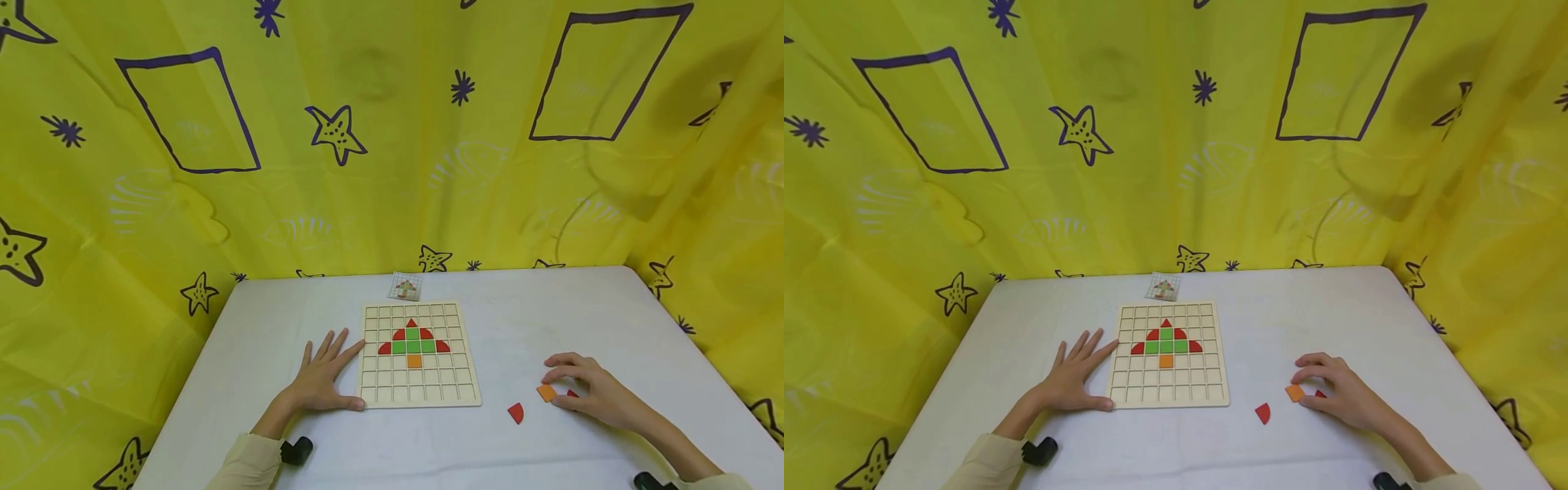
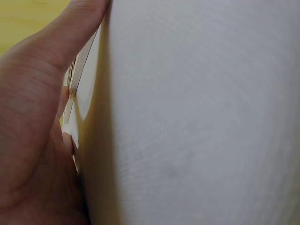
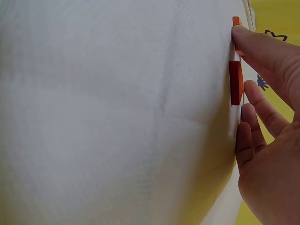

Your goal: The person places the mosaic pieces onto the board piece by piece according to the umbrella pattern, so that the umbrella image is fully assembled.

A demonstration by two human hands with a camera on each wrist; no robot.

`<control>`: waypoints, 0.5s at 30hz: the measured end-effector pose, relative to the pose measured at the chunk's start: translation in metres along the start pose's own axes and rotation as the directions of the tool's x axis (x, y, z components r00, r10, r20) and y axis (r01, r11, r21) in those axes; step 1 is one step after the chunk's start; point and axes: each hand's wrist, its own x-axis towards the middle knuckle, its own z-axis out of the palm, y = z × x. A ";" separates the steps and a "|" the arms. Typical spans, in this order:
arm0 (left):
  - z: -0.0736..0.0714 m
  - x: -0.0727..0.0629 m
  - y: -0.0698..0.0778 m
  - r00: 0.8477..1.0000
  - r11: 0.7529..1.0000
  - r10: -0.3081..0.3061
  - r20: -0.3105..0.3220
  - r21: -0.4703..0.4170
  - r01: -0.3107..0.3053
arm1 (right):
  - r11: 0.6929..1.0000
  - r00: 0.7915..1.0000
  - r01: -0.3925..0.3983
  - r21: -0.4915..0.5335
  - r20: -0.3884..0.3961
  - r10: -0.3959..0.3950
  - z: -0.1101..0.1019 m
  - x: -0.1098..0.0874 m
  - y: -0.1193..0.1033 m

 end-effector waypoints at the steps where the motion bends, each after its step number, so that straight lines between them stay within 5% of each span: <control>1: 0.000 0.000 0.000 1.000 1.000 0.001 0.002 -0.001 -0.001 | 1.000 1.000 0.000 -0.001 -0.002 0.000 0.000 0.000 0.000; 15: 0.007 0.001 -0.008 0.999 0.999 0.032 -0.032 0.000 -0.032 | 1.000 1.000 -0.020 -0.010 0.023 0.020 -0.004 0.005 -0.004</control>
